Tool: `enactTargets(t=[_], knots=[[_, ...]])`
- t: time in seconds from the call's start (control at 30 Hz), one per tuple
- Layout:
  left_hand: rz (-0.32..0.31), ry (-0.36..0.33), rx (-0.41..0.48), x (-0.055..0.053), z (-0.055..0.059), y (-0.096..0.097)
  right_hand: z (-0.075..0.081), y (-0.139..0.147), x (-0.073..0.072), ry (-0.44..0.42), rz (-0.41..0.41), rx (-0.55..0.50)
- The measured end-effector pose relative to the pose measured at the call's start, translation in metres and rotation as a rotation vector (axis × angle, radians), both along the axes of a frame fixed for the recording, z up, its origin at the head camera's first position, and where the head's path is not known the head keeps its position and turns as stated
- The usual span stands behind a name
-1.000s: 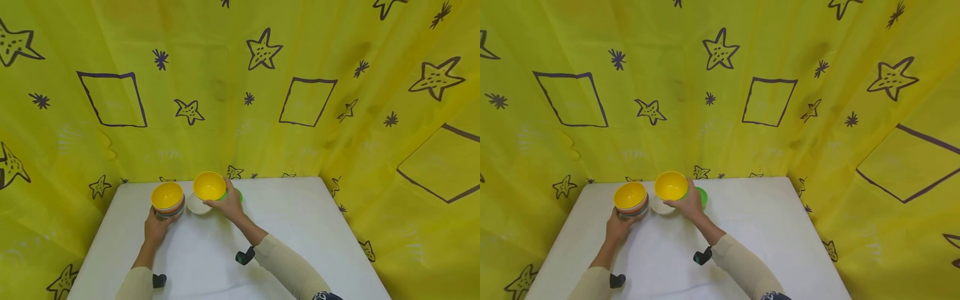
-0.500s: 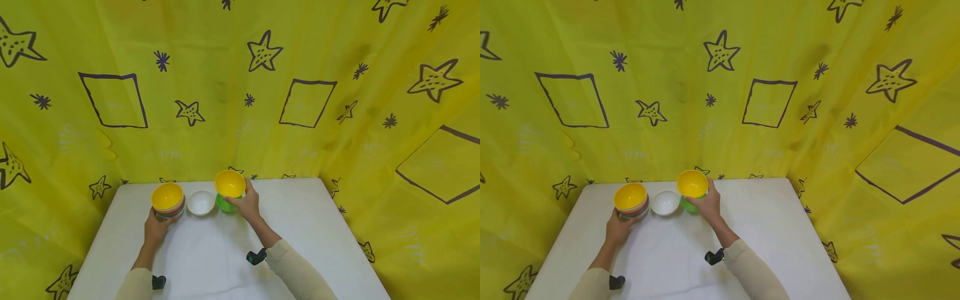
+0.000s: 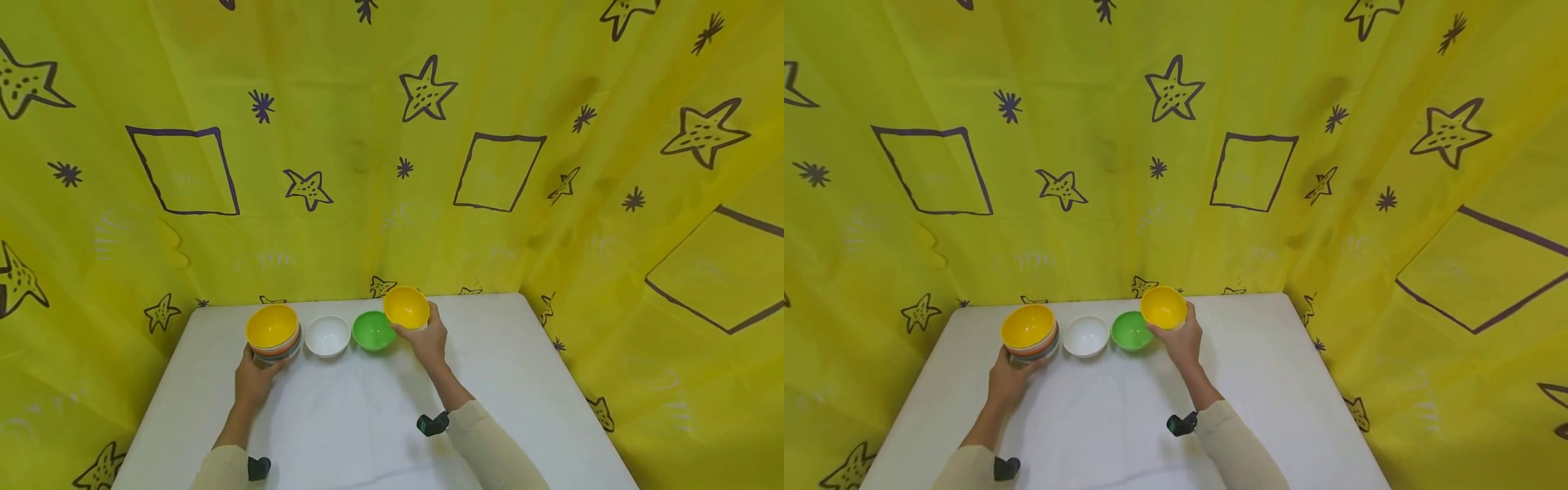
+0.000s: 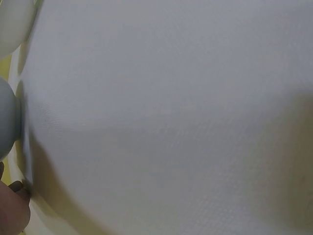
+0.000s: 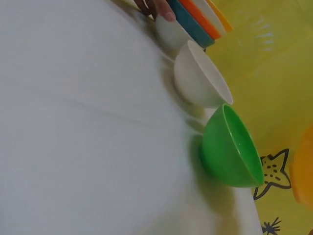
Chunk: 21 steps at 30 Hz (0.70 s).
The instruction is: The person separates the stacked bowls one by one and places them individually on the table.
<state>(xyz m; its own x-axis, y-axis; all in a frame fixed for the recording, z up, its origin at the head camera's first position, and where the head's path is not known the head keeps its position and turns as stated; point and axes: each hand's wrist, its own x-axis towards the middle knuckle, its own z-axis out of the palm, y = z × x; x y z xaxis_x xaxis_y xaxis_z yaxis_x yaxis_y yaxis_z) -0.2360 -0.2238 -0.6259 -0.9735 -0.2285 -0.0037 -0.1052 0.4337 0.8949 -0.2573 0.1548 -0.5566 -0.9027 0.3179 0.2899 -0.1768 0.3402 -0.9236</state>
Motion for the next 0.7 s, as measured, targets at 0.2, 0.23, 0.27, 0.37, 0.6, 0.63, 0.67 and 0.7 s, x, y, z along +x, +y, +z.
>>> enactTargets(t=[0.2, 0.23, 0.27, 0.37, 0.6, 0.63, 0.67, 0.7], knots=[[0.0, 0.003, 0.004, -0.002, -0.001, -0.002, -0.014, 0.011, -0.002, -0.033, -0.073, 0.012], [-0.001, 0.001, 0.002, -0.002, -0.002, -0.002, -0.016, 0.012, -0.002, -0.037, -0.08, 0.008], [-0.001, -0.002, 0.0, -0.003, -0.003, -0.003, -0.019, 0.013, -0.003, -0.044, -0.085, 0.01], [-0.002, -0.008, -0.004, -0.003, -0.004, -0.003, -0.027, 0.016, -0.004, -0.079, -0.102, 0.023], [-0.009, -0.01, -0.013, -0.004, -0.006, -0.005, -0.044, 0.022, -0.004, -0.152, -0.15, 0.035], [-0.01, -0.009, -0.019, -0.004, -0.006, -0.005, -0.046, 0.023, -0.004, -0.158, -0.147, 0.03], [-0.009, -0.008, -0.024, -0.004, -0.007, -0.005, -0.047, 0.023, -0.003, -0.164, -0.144, 0.029], [-0.009, -0.007, -0.028, -0.004, -0.007, -0.005, -0.048, 0.024, -0.003, -0.169, -0.141, 0.027]])
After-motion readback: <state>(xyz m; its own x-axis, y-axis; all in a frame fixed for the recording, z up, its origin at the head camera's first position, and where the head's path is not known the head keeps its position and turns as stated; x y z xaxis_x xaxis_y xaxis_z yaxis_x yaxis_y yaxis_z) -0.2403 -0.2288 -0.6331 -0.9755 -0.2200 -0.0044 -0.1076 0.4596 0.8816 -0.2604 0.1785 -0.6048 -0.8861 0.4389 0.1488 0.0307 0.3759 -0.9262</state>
